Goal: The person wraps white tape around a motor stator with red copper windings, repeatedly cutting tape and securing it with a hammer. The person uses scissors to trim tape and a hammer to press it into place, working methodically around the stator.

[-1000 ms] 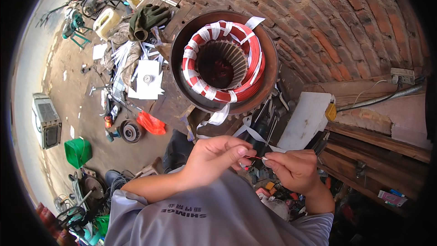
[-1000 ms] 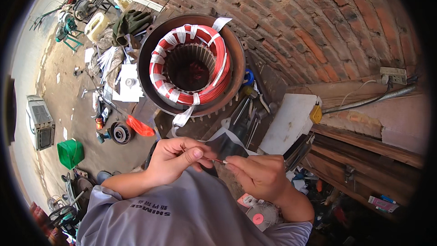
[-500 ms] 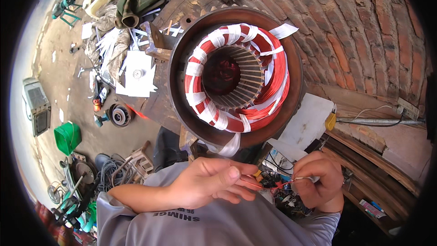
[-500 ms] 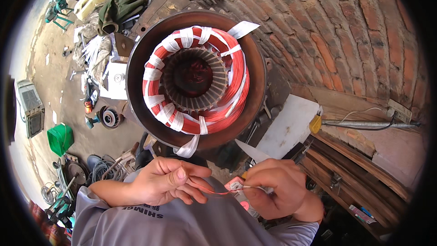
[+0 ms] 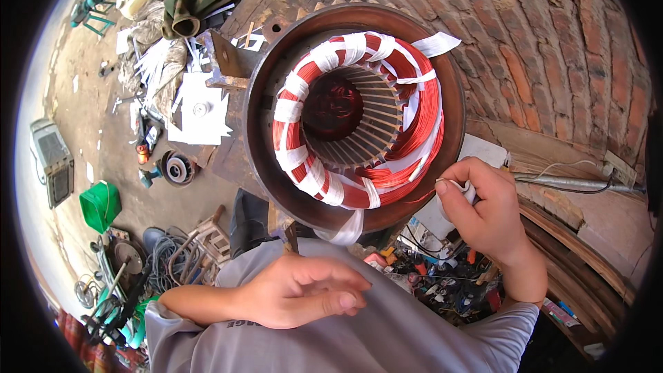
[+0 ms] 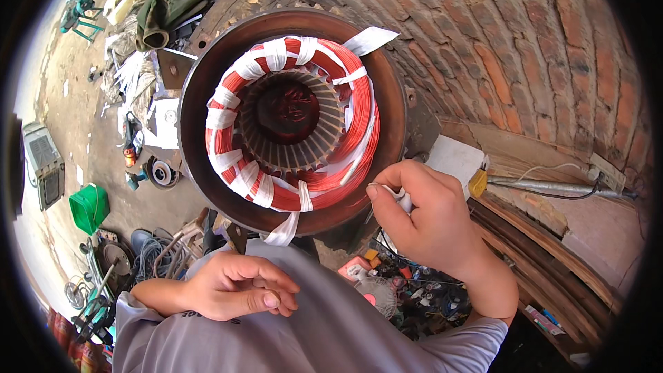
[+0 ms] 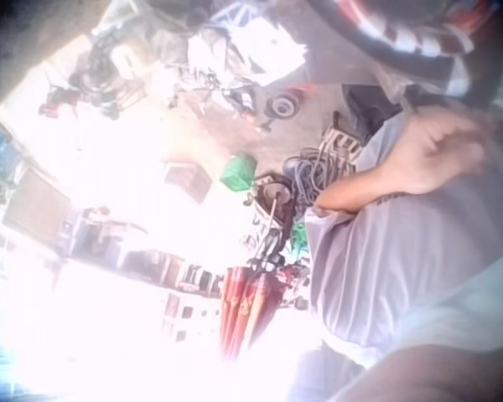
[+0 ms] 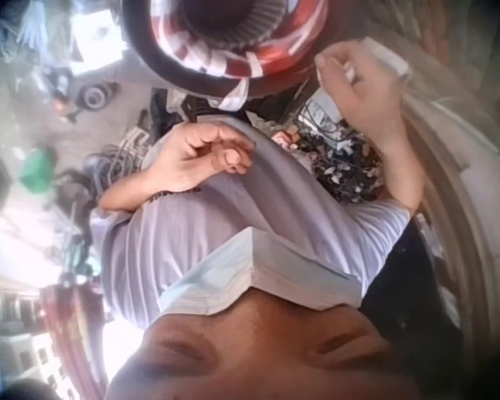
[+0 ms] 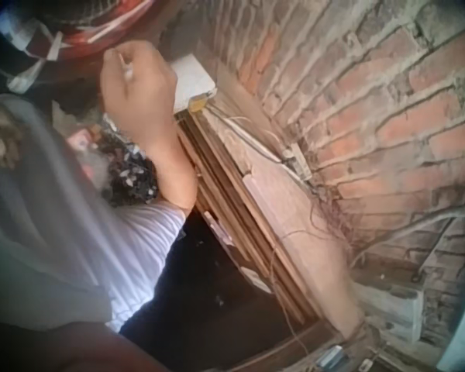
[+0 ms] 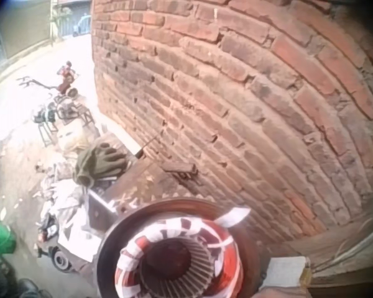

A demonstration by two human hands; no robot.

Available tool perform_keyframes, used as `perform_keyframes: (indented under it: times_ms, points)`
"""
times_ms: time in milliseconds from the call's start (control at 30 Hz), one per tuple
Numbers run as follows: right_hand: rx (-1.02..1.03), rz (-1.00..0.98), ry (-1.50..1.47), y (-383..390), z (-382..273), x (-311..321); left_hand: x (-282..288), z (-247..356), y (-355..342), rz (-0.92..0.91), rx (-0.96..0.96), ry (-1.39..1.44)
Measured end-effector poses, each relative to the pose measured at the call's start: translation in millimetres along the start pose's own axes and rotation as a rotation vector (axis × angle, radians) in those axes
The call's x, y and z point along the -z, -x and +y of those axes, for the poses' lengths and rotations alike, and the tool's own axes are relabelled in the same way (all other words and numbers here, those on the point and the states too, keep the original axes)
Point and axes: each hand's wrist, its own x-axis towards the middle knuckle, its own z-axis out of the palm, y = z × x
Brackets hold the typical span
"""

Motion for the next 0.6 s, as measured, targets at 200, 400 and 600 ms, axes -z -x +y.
perform_keyframes:
  times_ms: [200,400,600]
  points:
    - [0.54,0.136,0.431,16.3,13.4,-20.4,7.0,17.4,1.9,0.049,-0.155,-0.339]
    - [0.421,0.113,0.427,20.1,6.6,-40.9,4.2,90.1,-39.0,0.226,-0.522,-1.25]
    - [0.226,0.109,0.307,2.9,0.4,-41.7,-3.1,114.1,-129.5,0.016,0.212,-2.119]
